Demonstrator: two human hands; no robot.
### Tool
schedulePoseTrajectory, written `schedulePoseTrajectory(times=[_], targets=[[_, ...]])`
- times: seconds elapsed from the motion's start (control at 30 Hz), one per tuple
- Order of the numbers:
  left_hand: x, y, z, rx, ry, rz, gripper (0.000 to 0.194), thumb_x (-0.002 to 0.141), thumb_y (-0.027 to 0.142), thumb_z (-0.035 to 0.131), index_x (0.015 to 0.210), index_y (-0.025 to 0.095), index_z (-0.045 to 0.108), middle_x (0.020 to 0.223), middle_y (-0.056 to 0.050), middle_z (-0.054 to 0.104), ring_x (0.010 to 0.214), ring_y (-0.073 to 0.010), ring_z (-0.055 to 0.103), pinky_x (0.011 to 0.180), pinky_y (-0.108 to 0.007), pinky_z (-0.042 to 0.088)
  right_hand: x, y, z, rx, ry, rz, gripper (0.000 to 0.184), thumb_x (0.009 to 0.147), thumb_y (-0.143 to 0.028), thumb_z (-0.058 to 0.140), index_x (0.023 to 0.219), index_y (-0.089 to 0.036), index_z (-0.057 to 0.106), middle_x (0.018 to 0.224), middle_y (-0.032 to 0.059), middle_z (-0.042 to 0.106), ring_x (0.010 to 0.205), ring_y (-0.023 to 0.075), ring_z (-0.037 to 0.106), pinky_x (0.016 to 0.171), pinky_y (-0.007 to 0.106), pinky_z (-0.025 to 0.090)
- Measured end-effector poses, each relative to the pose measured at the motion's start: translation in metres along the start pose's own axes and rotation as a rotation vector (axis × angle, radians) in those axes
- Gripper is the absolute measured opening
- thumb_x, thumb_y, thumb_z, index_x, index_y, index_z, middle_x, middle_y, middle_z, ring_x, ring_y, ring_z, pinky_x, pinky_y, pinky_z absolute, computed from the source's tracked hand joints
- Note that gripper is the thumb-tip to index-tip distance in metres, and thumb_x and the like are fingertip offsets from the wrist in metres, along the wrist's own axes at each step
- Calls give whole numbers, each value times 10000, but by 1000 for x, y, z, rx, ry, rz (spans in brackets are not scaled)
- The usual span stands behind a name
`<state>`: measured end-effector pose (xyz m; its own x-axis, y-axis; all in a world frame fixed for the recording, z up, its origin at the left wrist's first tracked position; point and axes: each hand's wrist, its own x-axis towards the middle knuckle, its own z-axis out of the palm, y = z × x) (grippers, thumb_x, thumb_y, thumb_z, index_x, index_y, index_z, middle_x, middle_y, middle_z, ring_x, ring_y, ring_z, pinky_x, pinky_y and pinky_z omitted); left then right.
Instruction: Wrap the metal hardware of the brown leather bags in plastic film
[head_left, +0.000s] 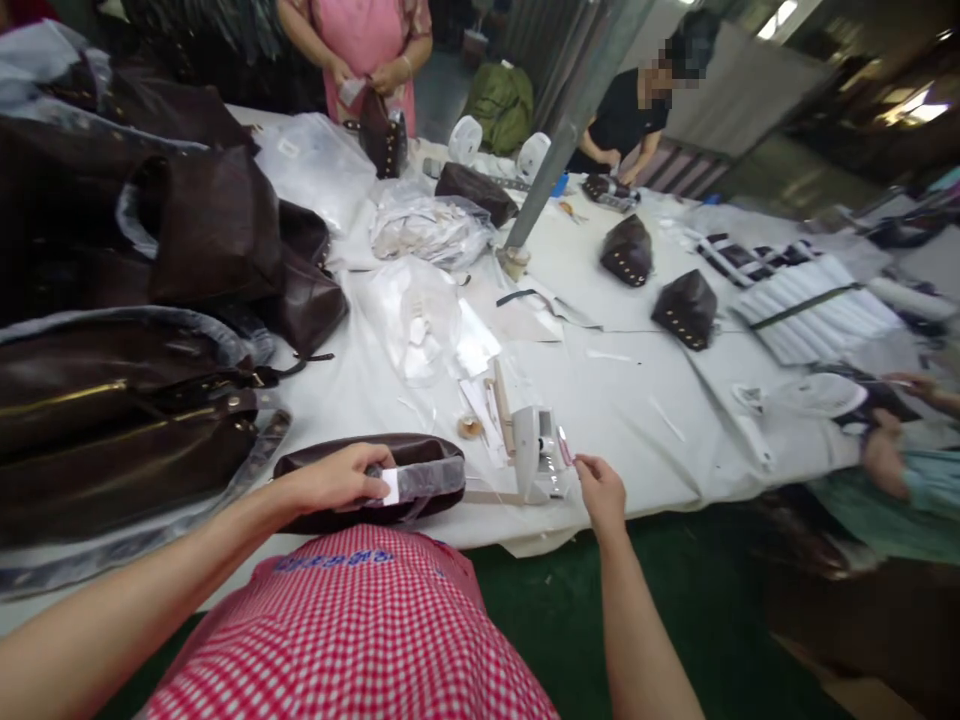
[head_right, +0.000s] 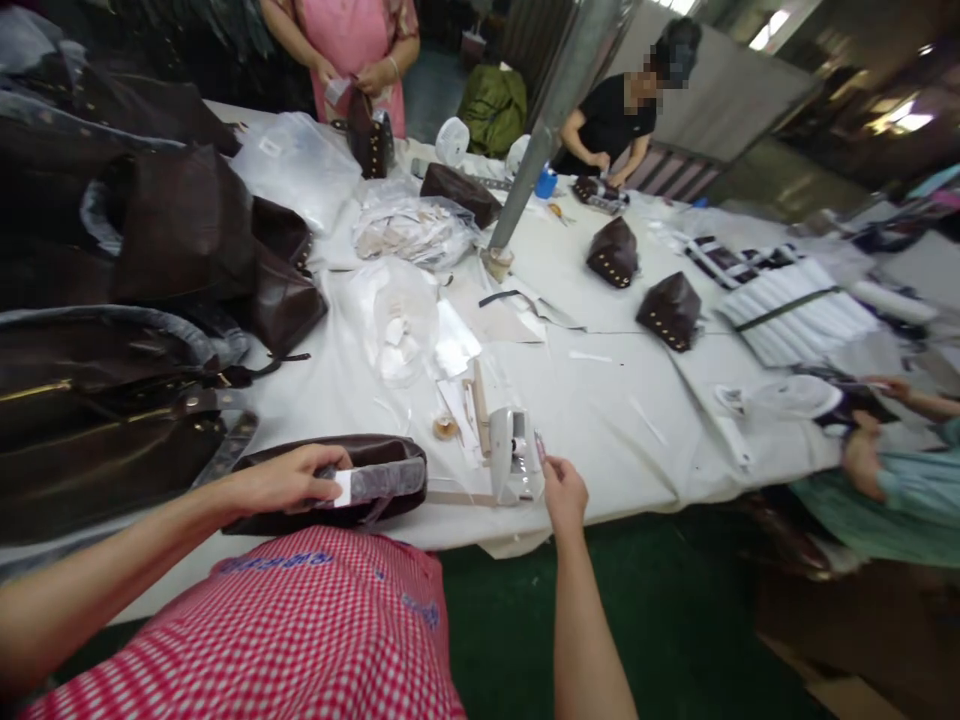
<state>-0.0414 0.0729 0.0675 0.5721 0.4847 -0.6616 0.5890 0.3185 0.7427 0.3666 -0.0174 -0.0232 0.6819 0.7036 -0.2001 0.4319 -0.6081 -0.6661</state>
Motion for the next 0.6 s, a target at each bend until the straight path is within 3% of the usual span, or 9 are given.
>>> schedulePoseTrajectory(times=[0.13, 0.23, 0.43, 0.6], targets=[[8, 4, 8, -16, 18, -34, 280, 648, 308, 543, 892, 171, 526, 592, 44, 499, 413, -86, 382, 358, -195, 230, 21, 20, 1, -61, -143, 186, 185, 758, -294, 565, 724, -148, 673, 726, 76, 718, 637, 182, 617, 564, 262, 454], [12, 4, 12, -25, 28, -36, 272, 652, 324, 555, 877, 175, 526, 582, 49, 488, 423, -90, 390, 360, -194, 241, 26, 21, 16, -89, -253, 315, 186, 823, -274, 563, 723, -142, 647, 642, 26, 682, 473, 118, 528, 478, 245, 408], [12, 6, 9, -40, 12, -44, 275, 642, 336, 569, 862, 177, 518, 563, 58, 479, 411, -84, 373, 356, -196, 233, 35, 21, 26, -106, -350, 458, 282, 925, -394, 537, 844, -132, 604, 713, -20, 604, 533, 78, 529, 522, 225, 464], [12, 9, 7, -36, -3, -62, 292, 642, 341, 576, 877, 179, 513, 547, 65, 469, 404, -83, 365, 359, -196, 223, 30, 18, 19, -22, -384, 450, 256, 915, -364, 558, 821, -130, 599, 669, -40, 574, 456, 50, 443, 437, 185, 384]])
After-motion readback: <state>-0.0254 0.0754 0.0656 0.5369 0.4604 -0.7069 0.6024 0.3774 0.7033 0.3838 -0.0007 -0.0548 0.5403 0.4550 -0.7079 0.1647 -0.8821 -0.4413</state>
